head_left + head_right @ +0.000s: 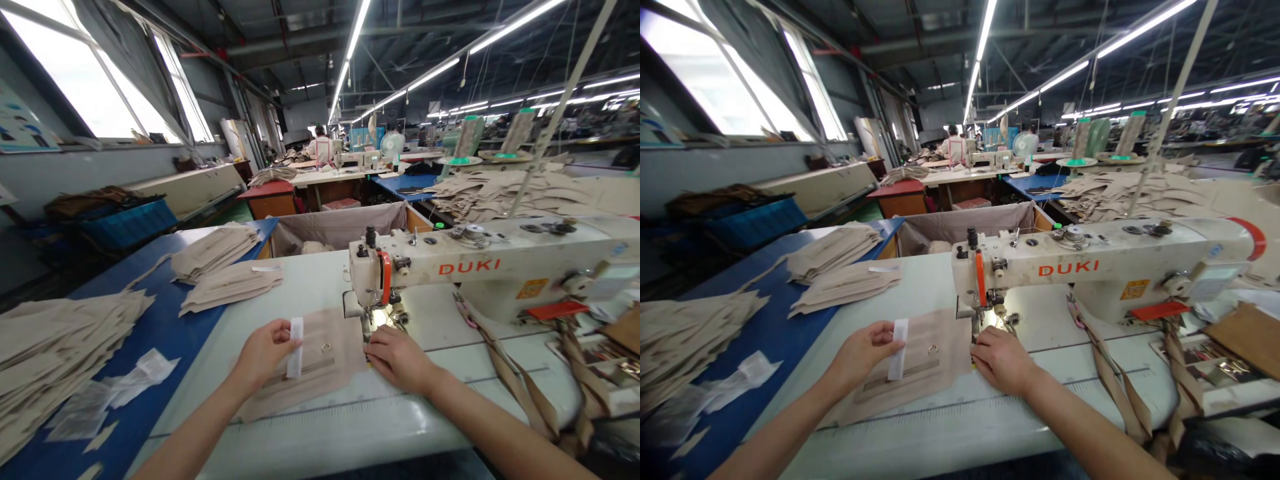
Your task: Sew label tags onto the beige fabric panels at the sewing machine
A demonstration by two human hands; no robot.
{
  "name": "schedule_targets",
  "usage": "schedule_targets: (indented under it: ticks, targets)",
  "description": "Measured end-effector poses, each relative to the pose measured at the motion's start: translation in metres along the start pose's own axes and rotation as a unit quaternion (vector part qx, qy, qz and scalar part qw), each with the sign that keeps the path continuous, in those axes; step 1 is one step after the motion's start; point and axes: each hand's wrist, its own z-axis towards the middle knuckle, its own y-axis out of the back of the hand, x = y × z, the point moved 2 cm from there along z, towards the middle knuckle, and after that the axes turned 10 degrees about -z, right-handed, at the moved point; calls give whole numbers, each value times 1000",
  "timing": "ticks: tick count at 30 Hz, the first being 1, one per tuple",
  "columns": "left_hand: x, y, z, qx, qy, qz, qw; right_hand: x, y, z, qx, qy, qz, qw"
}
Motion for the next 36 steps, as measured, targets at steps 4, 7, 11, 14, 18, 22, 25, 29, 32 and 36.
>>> schedule_targets:
  ticks: [4, 7, 11, 14, 18, 22, 25, 29, 32, 36]
  targets:
    - [-3, -1, 2, 11, -4, 17, 1000, 0, 0, 0, -1, 2, -4, 1000]
    - [-5, -3, 0, -1, -45, 102, 994, 0, 0, 0, -3, 2, -8, 1000]
    - [-8, -26, -7, -25, -202, 286, 936, -1, 1, 1, 4, 7, -13, 1000]
    - [-5, -59, -8, -8, -272, 371, 888, -1, 1, 1, 9, 8, -17, 1000]
    - [3, -92, -3, 8, -296, 393, 870, -2, 1, 1, 8, 4, -23, 1000]
    - [9, -96, 0, 28, -314, 357, 879, -2, 1, 1, 6, 1, -26, 1000]
    - [13, -91, -1, 32, -335, 323, 885, -2, 1, 1, 5, 1, -25, 1000]
    - [20, -91, -1, 47, -382, 284, 878, -1, 2, 1, 2, 2, -25, 1000]
    - [23, -95, 1, 53, -413, 273, 867, -1, 2, 1, 1, 6, -25, 1000]
    - [23, -99, 3, 51, -430, 276, 858, -1, 2, 2, 1, 13, -24, 1000]
